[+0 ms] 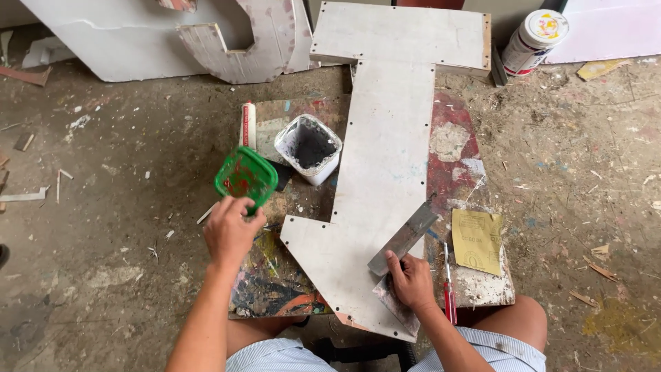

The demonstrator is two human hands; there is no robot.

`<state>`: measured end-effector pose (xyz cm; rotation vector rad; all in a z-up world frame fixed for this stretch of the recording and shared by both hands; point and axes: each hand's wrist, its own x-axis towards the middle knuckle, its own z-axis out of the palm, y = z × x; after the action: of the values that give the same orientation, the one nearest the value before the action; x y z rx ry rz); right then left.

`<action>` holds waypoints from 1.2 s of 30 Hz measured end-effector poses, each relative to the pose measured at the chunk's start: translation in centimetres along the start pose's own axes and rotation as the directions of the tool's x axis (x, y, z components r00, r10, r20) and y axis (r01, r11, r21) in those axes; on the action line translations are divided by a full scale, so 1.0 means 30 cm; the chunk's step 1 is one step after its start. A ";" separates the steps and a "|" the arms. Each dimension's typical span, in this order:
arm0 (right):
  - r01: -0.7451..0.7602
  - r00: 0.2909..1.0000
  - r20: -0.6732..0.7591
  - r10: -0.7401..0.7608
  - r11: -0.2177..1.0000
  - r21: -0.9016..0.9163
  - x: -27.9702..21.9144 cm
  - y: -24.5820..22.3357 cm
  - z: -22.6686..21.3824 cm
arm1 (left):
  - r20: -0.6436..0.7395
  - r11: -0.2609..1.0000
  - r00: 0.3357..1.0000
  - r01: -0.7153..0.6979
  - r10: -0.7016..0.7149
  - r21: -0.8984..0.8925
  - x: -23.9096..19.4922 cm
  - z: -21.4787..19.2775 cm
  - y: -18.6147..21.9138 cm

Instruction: Applying and smoothing filler on the edges of a large white letter-shaped object using putty knives.

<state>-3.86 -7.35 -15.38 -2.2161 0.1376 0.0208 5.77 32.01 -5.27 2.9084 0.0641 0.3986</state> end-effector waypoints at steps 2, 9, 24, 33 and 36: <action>0.007 1.000 0.013 -0.007 1.000 0.006 0.000 0.016 0.007 | 0.062 0.998 0.998 -0.023 0.019 0.062 -0.060 0.050 -0.044; 0.030 1.000 0.002 -0.030 1.000 -0.007 -0.001 -0.017 -0.011 | 0.194 0.987 0.978 -0.100 0.074 0.124 -0.098 0.190 -0.126; -0.159 0.974 0.211 0.088 0.924 0.347 -0.096 -0.226 -0.059 | 0.702 0.142 0.709 0.690 0.067 -0.710 -0.348 -0.087 0.637; 0.038 0.964 -0.243 0.108 0.847 0.530 -0.165 -0.527 -0.189 | 0.576 -0.325 0.742 0.669 0.343 -0.669 -0.437 -0.184 0.676; -0.106 0.899 -0.333 0.285 0.878 0.467 -0.191 -0.447 -0.165 | 0.559 -0.135 0.702 0.668 0.443 -0.732 -0.524 -0.198 0.722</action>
<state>-8.29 -2.73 -1.37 -1.7175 0.5438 -0.3173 -10.65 10.88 0.71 1.0803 -0.0529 -0.6144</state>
